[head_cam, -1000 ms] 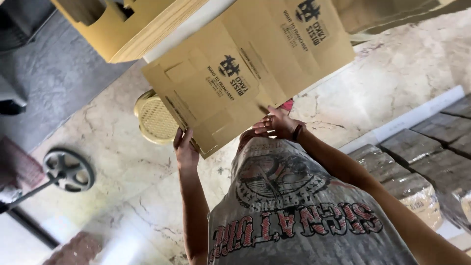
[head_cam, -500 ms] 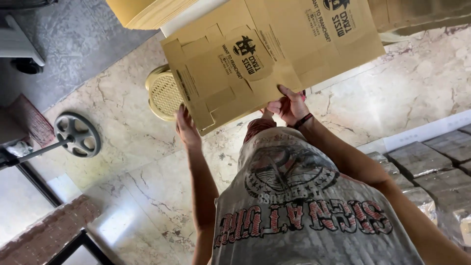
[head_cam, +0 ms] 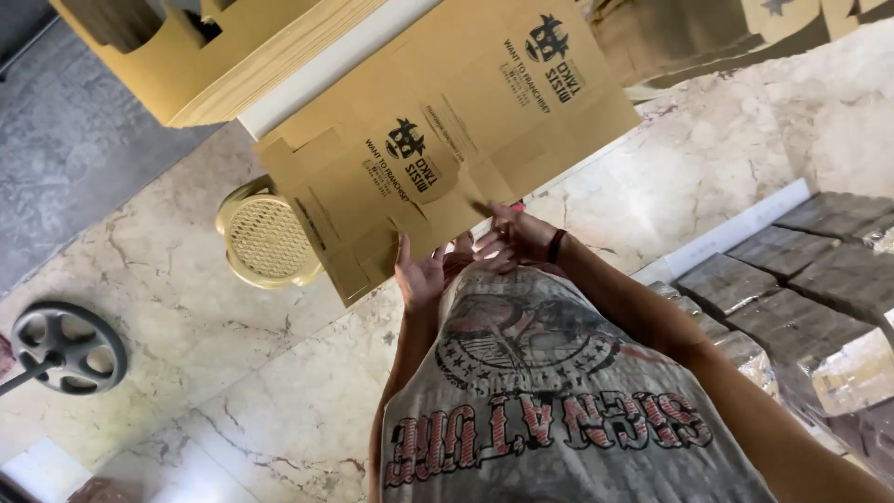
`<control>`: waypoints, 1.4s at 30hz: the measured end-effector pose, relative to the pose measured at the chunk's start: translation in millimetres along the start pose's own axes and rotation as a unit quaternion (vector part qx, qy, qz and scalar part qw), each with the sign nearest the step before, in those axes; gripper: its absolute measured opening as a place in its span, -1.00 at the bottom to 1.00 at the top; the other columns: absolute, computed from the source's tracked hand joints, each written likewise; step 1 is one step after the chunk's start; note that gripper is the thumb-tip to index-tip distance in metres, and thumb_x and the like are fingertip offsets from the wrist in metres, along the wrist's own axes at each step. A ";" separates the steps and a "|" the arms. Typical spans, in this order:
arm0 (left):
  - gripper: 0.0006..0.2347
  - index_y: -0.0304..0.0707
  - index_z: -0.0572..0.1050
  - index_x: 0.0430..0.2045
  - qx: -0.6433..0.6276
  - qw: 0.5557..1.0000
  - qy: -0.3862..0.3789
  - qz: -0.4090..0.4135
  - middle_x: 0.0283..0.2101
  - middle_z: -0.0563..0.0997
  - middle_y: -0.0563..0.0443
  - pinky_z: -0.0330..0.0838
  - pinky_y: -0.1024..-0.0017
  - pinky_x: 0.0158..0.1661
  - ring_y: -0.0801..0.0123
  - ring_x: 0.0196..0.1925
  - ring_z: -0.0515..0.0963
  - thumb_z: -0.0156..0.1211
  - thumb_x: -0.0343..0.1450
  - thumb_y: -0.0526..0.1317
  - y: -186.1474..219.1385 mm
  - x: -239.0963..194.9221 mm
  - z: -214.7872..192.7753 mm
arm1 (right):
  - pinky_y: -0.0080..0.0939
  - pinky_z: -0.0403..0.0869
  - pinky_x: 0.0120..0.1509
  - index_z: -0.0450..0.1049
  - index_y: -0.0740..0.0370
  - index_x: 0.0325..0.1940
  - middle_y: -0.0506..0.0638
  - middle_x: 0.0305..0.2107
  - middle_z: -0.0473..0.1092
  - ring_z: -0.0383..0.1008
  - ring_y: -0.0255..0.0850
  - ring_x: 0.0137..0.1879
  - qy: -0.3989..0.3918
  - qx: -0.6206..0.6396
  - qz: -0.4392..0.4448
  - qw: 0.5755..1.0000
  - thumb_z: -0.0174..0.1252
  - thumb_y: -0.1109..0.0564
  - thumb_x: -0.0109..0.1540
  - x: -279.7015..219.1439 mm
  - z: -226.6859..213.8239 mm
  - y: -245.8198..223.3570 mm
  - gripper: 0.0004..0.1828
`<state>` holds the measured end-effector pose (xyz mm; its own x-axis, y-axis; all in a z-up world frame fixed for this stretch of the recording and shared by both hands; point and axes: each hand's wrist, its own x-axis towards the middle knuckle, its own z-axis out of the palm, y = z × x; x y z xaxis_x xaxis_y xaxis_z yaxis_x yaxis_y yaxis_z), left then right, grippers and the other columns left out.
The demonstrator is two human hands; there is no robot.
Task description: Folding flat cardboard box templates into their 3D shapes and stacking them.
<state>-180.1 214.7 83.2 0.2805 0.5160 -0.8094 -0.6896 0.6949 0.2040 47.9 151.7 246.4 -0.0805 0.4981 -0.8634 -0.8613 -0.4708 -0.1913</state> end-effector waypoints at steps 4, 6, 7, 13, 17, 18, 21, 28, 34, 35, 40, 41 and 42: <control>-0.53 -0.12 0.45 0.18 0.031 0.996 0.066 0.046 0.38 -0.07 -0.37 0.36 -0.45 0.14 -0.29 0.39 0.00 0.42 0.39 -0.10 0.2 -38.7 54.8 | -0.05 0.60 -0.12 0.36 0.08 -0.39 0.02 -0.45 0.37 0.57 -0.04 -0.19 0.069 0.042 -0.051 0.995 0.07 -0.35 0.31 41.7 -89.3 -23.4 -0.51; -0.46 -0.12 0.40 0.26 0.047 0.989 0.122 0.074 0.48 -0.37 -0.46 0.32 -0.58 0.12 -0.41 0.51 -0.26 0.46 0.37 -0.15 6.3 -67.1 57.8 | 0.00 0.59 0.00 0.23 0.11 -0.42 0.07 -0.38 0.34 0.56 0.00 -0.05 0.095 0.109 -0.101 0.984 -0.05 -0.26 0.38 64.1 -159.1 -15.7 -0.52; -0.44 -0.30 0.25 0.33 0.375 0.903 -0.019 0.208 0.27 0.05 -0.56 0.41 -0.35 0.08 -0.41 0.41 0.04 0.24 0.39 -0.32 15.3 -70.7 59.5 | -0.02 0.62 -0.06 0.27 0.09 -0.27 0.04 -0.26 0.37 0.58 -0.02 -0.08 0.108 0.076 -0.130 0.983 0.01 -0.24 0.37 77.1 -185.8 -27.1 -0.61; -0.63 0.04 0.48 0.13 0.597 0.755 0.007 0.273 0.25 0.38 -0.32 0.49 -0.01 0.07 -0.33 0.25 0.36 0.10 0.39 -0.21 7.9 -97.2 106.7 | -0.06 0.64 -0.32 0.49 0.01 0.14 -0.09 0.00 0.53 0.65 -0.11 -0.15 0.117 -0.077 -0.271 0.952 0.29 -0.03 0.27 81.7 -192.4 -108.5 -0.63; -0.56 -0.28 0.53 -0.01 0.436 0.864 0.108 0.228 -0.02 0.63 -0.09 0.56 0.37 -0.03 0.25 0.07 0.60 0.22 0.36 0.06 25.2 -124.7 137.4 | 0.09 0.70 -0.35 0.51 0.14 0.10 -0.05 -0.07 0.59 0.67 -0.15 -0.07 0.148 -0.068 -0.396 0.904 0.41 0.17 0.18 -8.6 -122.2 -118.6 -0.58; -0.56 -0.28 0.53 -0.01 0.429 0.866 0.113 0.231 -0.02 0.63 -0.09 0.56 0.37 -0.03 0.25 0.07 0.60 0.22 0.36 0.06 24.5 -151.7 149.9 | 0.09 0.70 -0.35 0.51 0.14 0.10 -0.05 -0.07 0.59 0.67 -0.15 -0.07 0.144 -0.075 -0.394 0.905 0.41 0.17 0.18 -21.0 -130.6 -109.5 -0.58; -0.31 -0.27 0.42 0.22 0.448 0.880 0.145 0.060 -0.34 0.70 -0.40 0.64 0.31 -0.14 0.10 -0.20 0.75 0.11 0.27 0.22 23.2 -188.8 157.0 | -0.15 0.61 -0.41 0.54 0.17 -0.17 -0.09 -0.37 0.47 0.50 -0.28 -0.33 0.079 -0.088 -0.430 0.895 0.40 0.08 0.30 -33.4 -158.5 -95.9 -0.82; -0.61 -0.30 0.52 0.01 0.170 0.982 0.072 -0.037 -0.20 0.60 -0.16 0.55 0.33 -0.17 0.14 -0.22 0.63 0.25 0.40 -0.02 -50.3 -96.5 17.3 | 0.11 0.60 0.07 0.54 -0.10 -0.21 -0.29 -0.36 0.44 0.49 -0.28 -0.12 0.179 -0.046 -0.191 0.964 0.29 0.00 0.25 18.4 -251.4 -70.2 -0.93; -0.60 -0.24 0.53 -0.05 0.354 0.914 0.087 -0.180 -0.07 0.62 -0.11 0.49 0.35 0.03 0.20 -0.04 0.60 0.30 0.33 -0.01 -51.5 -125.0 44.3 | 0.16 0.61 0.21 0.52 -0.13 -0.11 -0.29 -0.34 0.42 0.49 -0.24 0.05 0.170 -0.081 -0.171 0.967 0.30 0.00 0.25 3.9 -265.7 -83.6 -0.85; -0.68 -0.29 0.58 -0.27 0.433 0.861 0.111 -0.242 -0.30 0.65 -0.07 0.58 0.42 -0.15 0.26 -0.26 0.63 0.41 0.29 -0.04 -49.5 -126.2 52.1 | 0.19 0.59 0.22 0.55 -0.11 -0.10 -0.30 -0.27 0.49 0.52 -0.22 0.11 0.173 -0.070 -0.167 0.968 0.30 0.02 0.25 4.1 -264.6 -85.2 -0.85; -0.68 -0.22 0.59 -0.12 0.702 0.697 -0.144 0.034 -0.20 0.69 -0.03 0.60 0.57 -0.27 0.43 -0.23 0.69 0.16 0.43 0.00 -67.5 -67.5 97.9 | 0.31 0.55 0.29 0.53 0.11 -0.01 -0.09 -0.20 0.49 0.54 0.05 0.01 0.139 -0.016 -0.123 0.982 0.30 0.10 0.23 20.8 -259.2 -81.8 -0.74; -0.52 -0.18 0.56 0.07 0.739 0.641 -0.138 0.152 0.05 0.67 -0.08 0.57 0.50 -0.06 0.36 0.07 0.68 0.19 0.35 0.09 -90.3 -29.8 104.9 | 0.40 0.49 0.33 0.53 0.15 0.03 -0.04 -0.24 0.46 0.52 0.10 -0.03 0.119 0.017 -0.115 0.986 0.30 0.10 0.22 17.5 -265.0 -83.8 -0.69; -0.52 -0.18 0.56 0.07 0.740 0.637 -0.166 0.139 0.05 0.67 -0.08 0.57 0.50 -0.06 0.36 0.07 0.68 0.19 0.35 0.09 -94.5 -30.1 133.3 | 0.40 0.49 0.33 0.53 0.15 0.03 -0.04 -0.24 0.46 0.52 0.10 -0.03 0.141 0.031 -0.131 0.981 0.30 0.10 0.22 22.5 -276.6 -86.8 -0.69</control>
<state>-34.4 200.3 161.6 0.5795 0.6292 -0.5180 0.5722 0.1384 0.8083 259.5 2.3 114.5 0.2828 0.3710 -0.8845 -0.8634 -0.3033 -0.4032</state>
